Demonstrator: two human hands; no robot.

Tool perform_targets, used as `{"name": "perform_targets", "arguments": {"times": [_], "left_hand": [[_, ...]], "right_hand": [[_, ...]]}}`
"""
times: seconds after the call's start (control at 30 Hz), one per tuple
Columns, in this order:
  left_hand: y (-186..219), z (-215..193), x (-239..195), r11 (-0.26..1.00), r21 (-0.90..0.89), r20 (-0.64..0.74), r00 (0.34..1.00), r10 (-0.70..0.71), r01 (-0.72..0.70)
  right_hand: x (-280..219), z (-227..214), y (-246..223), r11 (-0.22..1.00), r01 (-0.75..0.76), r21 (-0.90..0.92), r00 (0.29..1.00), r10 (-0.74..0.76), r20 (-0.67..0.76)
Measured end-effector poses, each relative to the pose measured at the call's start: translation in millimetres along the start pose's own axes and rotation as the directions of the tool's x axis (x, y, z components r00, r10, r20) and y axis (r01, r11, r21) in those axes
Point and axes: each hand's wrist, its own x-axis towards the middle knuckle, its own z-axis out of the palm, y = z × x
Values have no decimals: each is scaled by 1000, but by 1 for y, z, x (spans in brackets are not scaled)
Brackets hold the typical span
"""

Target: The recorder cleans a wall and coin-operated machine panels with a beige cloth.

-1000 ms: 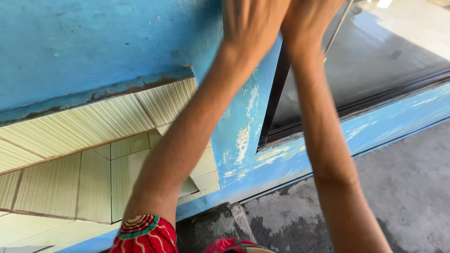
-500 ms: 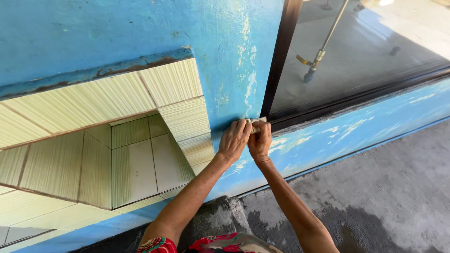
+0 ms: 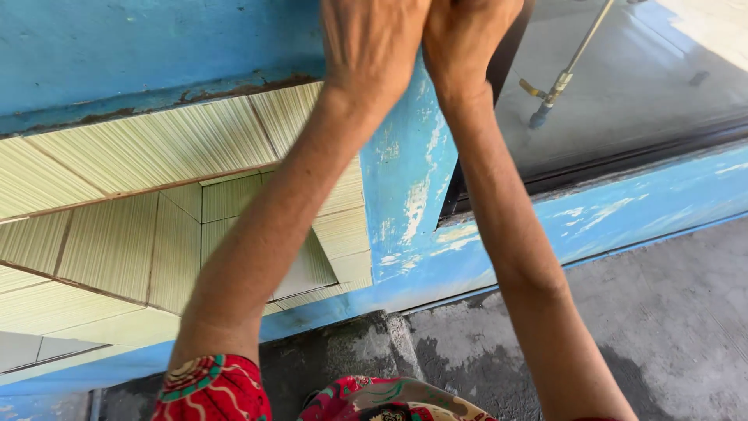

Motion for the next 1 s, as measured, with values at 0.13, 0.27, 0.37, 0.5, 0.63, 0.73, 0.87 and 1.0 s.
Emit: {"name": "perform_targets", "arguments": {"times": [0.13,0.27,0.37,0.5,0.63,0.73,0.87,1.0], "left_hand": [[30,-9,-59,996,-15,-275,957,-88,87],[55,6,-141,967,-211,-221,956,-192,145],[72,20,-206,942,-263,-50,972,-229,208],[85,52,-268,865,-380,219,941,-259,327],[69,22,-221,806,-451,320,913,-254,383],[42,-13,-144,867,-471,-32,979,-202,164],[3,-23,-65,985,-163,-227,970,-91,54],[5,-52,-57,997,75,-224,975,16,0]], "right_hand": [[-27,-44,-90,970,-158,187,983,172,-59],[-104,-58,-95,971,-168,171,986,165,33],[-166,-75,-93,959,-201,202,975,175,139],[-237,-94,-80,948,-241,207,928,162,336],[-189,-94,-80,935,-298,193,897,205,391],[-101,-77,-81,971,-109,215,974,61,220],[-18,-48,-91,981,-30,190,998,18,64],[-21,-42,-107,971,-101,218,993,111,-33]]}}
